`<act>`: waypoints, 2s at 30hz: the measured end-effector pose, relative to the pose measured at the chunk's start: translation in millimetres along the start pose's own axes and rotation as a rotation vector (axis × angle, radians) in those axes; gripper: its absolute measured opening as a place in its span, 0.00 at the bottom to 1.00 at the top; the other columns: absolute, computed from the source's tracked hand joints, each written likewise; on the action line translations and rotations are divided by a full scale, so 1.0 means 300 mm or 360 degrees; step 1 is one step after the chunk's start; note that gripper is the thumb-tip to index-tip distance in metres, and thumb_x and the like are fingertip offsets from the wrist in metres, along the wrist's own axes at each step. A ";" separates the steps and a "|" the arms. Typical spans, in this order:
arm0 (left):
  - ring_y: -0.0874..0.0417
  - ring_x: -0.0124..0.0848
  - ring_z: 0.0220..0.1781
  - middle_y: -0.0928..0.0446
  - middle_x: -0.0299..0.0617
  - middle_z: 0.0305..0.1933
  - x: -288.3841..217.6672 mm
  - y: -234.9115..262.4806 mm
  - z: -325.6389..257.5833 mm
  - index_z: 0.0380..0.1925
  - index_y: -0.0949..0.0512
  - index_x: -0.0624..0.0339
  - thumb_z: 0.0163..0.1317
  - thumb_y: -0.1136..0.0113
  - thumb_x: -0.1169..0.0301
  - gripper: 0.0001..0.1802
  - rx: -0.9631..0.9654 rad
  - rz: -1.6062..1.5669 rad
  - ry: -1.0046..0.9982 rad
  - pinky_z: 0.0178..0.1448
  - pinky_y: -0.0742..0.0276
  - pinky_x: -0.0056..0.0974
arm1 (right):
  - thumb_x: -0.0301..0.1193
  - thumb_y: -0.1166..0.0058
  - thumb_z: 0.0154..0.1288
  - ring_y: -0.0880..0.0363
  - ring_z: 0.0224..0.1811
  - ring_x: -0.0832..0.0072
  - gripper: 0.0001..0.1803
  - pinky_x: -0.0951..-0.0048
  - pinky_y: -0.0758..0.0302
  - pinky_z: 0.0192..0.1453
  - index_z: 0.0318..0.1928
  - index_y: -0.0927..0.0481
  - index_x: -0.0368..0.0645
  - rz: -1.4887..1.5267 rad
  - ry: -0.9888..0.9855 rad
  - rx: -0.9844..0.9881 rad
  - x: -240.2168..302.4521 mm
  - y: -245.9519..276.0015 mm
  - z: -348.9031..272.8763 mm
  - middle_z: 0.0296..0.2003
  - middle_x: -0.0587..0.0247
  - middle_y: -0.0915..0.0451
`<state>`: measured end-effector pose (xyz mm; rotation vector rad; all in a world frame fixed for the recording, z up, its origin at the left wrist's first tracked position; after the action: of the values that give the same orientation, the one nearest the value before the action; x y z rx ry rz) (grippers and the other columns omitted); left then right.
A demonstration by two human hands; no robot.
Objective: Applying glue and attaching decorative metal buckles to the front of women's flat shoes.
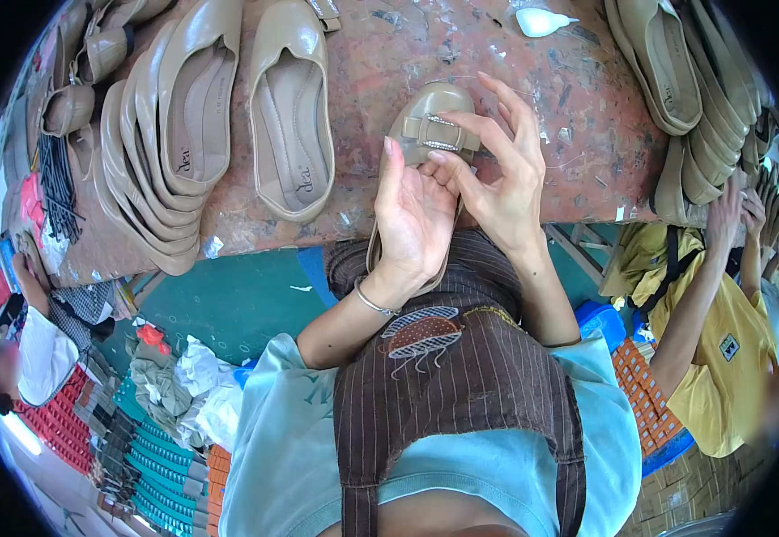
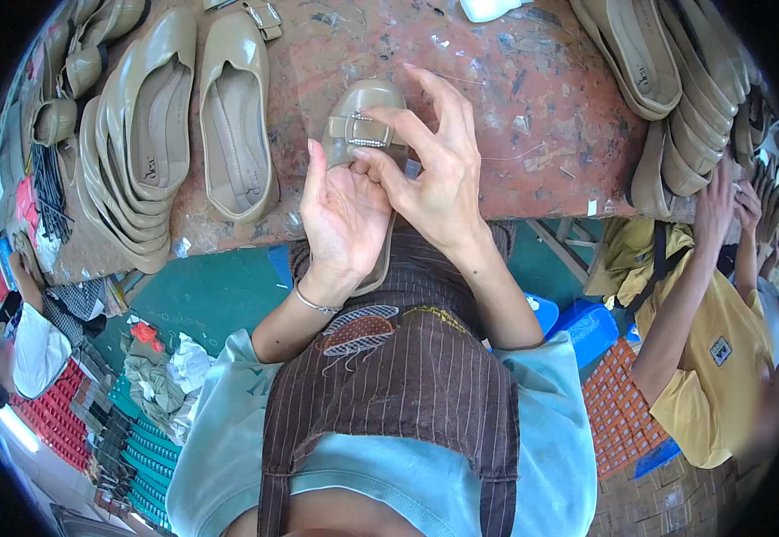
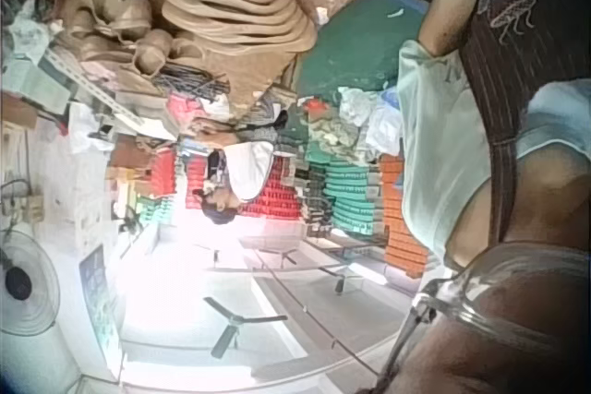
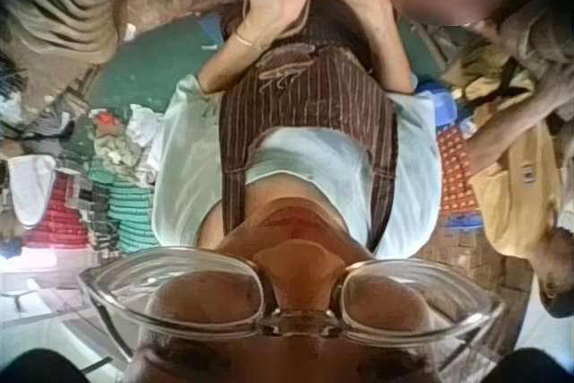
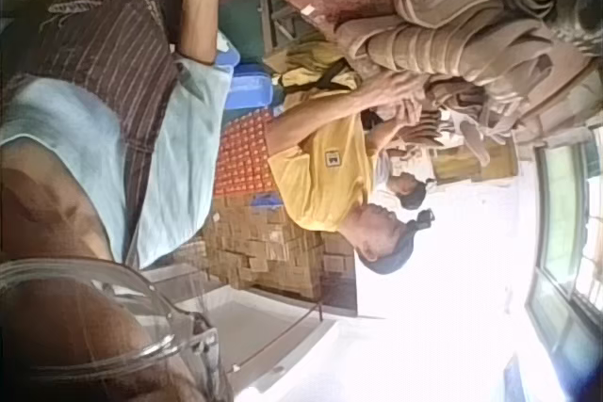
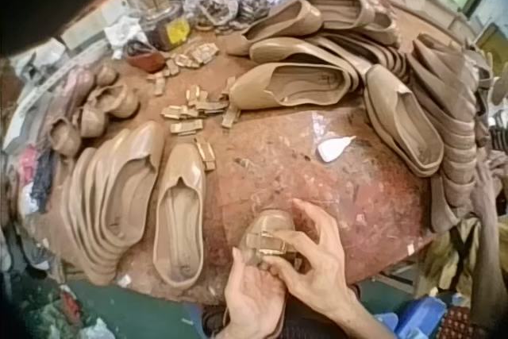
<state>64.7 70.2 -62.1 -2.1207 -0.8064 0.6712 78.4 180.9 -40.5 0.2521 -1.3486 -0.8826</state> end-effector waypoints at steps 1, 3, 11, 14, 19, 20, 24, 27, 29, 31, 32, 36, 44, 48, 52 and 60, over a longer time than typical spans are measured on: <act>0.28 0.28 0.45 0.27 0.39 0.44 0.000 0.006 -0.001 0.54 0.32 0.62 0.71 0.59 0.47 0.29 0.0011 -0.0002 -0.0006 0.58 0.32 0.38 | 0.29 0.29 0.41 0.32 0.60 0.52 0.22 0.57 0.30 0.60 0.42 0.16 0.47 -0.0024 0.0021 0.0002 -0.006 -0.004 0.001 0.59 0.50 0.31; 0.28 0.31 0.49 0.27 0.42 0.46 0.004 0.022 -0.001 0.56 0.33 0.63 0.70 0.59 0.46 0.31 0.0193 -0.0251 0.0077 0.61 0.35 0.39 | 0.28 0.29 0.41 0.32 0.59 0.53 0.22 0.58 0.30 0.59 0.42 0.16 0.47 -0.0047 0.0051 0.0003 -0.009 -0.004 0.004 0.59 0.51 0.30; 0.29 0.33 0.56 0.28 0.46 0.55 0.001 -0.002 -0.028 0.60 0.36 0.65 0.70 0.59 0.48 0.32 0.0224 -0.0184 -0.0019 0.66 0.38 0.39 | 0.23 0.31 0.41 0.25 0.52 0.61 0.19 0.66 0.23 0.50 0.40 0.16 0.44 0.0104 0.0091 -0.0074 0.022 0.017 0.010 0.52 0.56 0.23; 0.31 0.34 0.59 0.30 0.46 0.57 0.009 0.010 -0.028 0.61 0.37 0.65 0.71 0.59 0.51 0.30 0.0286 -0.0184 -0.0051 0.68 0.40 0.40 | 0.23 0.32 0.41 0.23 0.51 0.61 0.19 0.66 0.23 0.49 0.39 0.16 0.42 0.0135 0.0193 -0.0143 0.017 0.003 0.003 0.50 0.57 0.22; 0.32 0.35 0.61 0.31 0.46 0.60 0.013 0.008 -0.038 0.62 0.37 0.64 0.71 0.58 0.56 0.27 0.0434 -0.0182 -0.0109 0.70 0.42 0.42 | 0.21 0.33 0.43 0.22 0.49 0.61 0.17 0.67 0.22 0.48 0.39 0.17 0.40 0.0147 0.0208 -0.0172 0.023 -0.006 -0.012 0.50 0.55 0.22; 0.32 0.36 0.62 0.31 0.47 0.60 0.012 -0.003 -0.040 0.62 0.37 0.65 0.70 0.57 0.58 0.26 0.0443 -0.0202 -0.0115 0.70 0.42 0.42 | 0.20 0.33 0.44 0.21 0.49 0.62 0.16 0.67 0.22 0.48 0.38 0.17 0.39 0.0151 0.0194 -0.0180 0.020 -0.008 -0.015 0.51 0.55 0.22; 0.32 0.38 0.63 0.33 0.49 0.62 0.003 0.097 0.011 0.61 0.38 0.70 0.68 0.55 0.67 0.25 0.0266 -0.0135 -0.0157 0.72 0.43 0.43 | 0.20 0.35 0.48 0.22 0.52 0.62 0.16 0.67 0.22 0.50 0.40 0.18 0.39 0.0356 0.0115 -0.0279 0.014 -0.001 -0.014 0.51 0.53 0.23; 0.35 0.40 0.67 0.33 0.54 0.63 -0.049 0.051 -0.051 0.61 0.40 0.75 0.63 0.54 0.78 0.25 0.0043 0.0143 -0.0080 0.74 0.44 0.43 | 0.20 0.37 0.53 0.21 0.51 0.65 0.17 0.71 0.21 0.48 0.46 0.21 0.38 0.0362 -0.0198 -0.0241 0.000 0.022 -0.018 0.50 0.54 0.22; 0.35 0.43 0.68 0.34 0.57 0.63 -0.069 0.014 -0.111 0.62 0.41 0.76 0.61 0.53 0.83 0.27 -0.0139 0.0360 0.0035 0.75 0.45 0.44 | 0.20 0.37 0.53 0.21 0.51 0.66 0.17 0.71 0.21 0.47 0.46 0.21 0.38 0.0501 -0.0430 -0.0189 -0.033 0.024 -0.054 0.49 0.55 0.22; 0.33 0.41 0.66 0.32 0.54 0.63 -0.105 -0.004 -0.176 0.62 0.39 0.72 0.61 0.52 0.83 0.27 -0.0011 0.0792 -0.0043 0.73 0.41 0.43 | 0.20 0.37 0.54 0.21 0.51 0.66 0.16 0.72 0.21 0.46 0.45 0.20 0.38 0.0637 -0.0669 -0.0138 -0.045 0.026 -0.067 0.47 0.56 0.22; 0.30 0.38 0.64 0.31 0.50 0.63 -0.128 -0.004 -0.210 0.62 0.37 0.69 0.61 0.50 0.83 0.26 0.0116 0.1223 -0.0129 0.70 0.37 0.41 | 0.21 0.37 0.53 0.21 0.49 0.66 0.16 0.71 0.21 0.46 0.44 0.20 0.39 0.0589 -0.0658 -0.0134 -0.043 0.025 -0.068 0.45 0.57 0.22; 0.25 0.39 0.57 0.28 0.48 0.60 -0.201 0.030 -0.256 0.52 0.25 0.64 0.55 0.41 0.81 0.22 0.0071 0.2449 -0.1056 0.56 0.26 0.39 | 0.23 0.36 0.50 0.23 0.45 0.63 0.16 0.69 0.22 0.45 0.42 0.19 0.42 -0.0022 0.0099 -0.0075 -0.005 0.026 -0.007 0.42 0.59 0.23; 0.20 0.43 0.47 0.24 0.50 0.50 -0.104 -0.001 -0.208 0.48 0.24 0.65 0.52 0.41 0.83 0.19 0.0317 0.2436 -0.1095 0.52 0.24 0.40 | 0.27 0.34 0.47 0.26 0.44 0.65 0.18 0.65 0.24 0.41 0.42 0.18 0.44 -0.0093 0.0124 0.0191 0.025 -0.041 0.044 0.42 0.62 0.25; 0.21 0.41 0.49 0.27 0.54 0.49 -0.048 0.081 -0.134 0.57 0.34 0.73 0.55 0.43 0.81 0.27 0.0231 0.2351 -0.0654 0.55 0.24 0.40 | 0.26 0.34 0.47 0.25 0.43 0.65 0.18 0.66 0.24 0.41 0.42 0.18 0.43 -0.0092 0.0065 0.0220 0.008 -0.043 0.042 0.42 0.62 0.25; 0.22 0.39 0.49 0.27 0.52 0.50 -0.051 0.108 -0.123 0.60 0.37 0.73 0.55 0.43 0.81 0.30 0.0207 0.2110 -0.0548 0.54 0.24 0.39 | 0.25 0.34 0.46 0.25 0.41 0.65 0.17 0.67 0.25 0.40 0.41 0.18 0.42 0.0080 0.0036 0.0158 -0.001 -0.048 0.037 0.39 0.61 0.24; 0.23 0.38 0.49 0.27 0.51 0.50 -0.047 0.101 -0.133 0.63 0.40 0.72 0.55 0.43 0.80 0.34 0.0206 0.2165 -0.0523 0.55 0.26 0.39 | 0.23 0.34 0.47 0.25 0.37 0.68 0.16 0.72 0.27 0.36 0.40 0.17 0.40 0.0268 -0.0092 0.0082 -0.006 -0.047 0.023 0.37 0.60 0.25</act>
<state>92.0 26.0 -60.2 -2.2375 0.6894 1.6924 66.4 175.1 -48.9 0.1513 -1.4256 -0.7197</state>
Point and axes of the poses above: each hand's wrist, its own z-axis towards the middle knuckle, its own y-axis out of the back of the hand, x = y × z, the point moved 2 cm from there along z, towards the middle knuckle
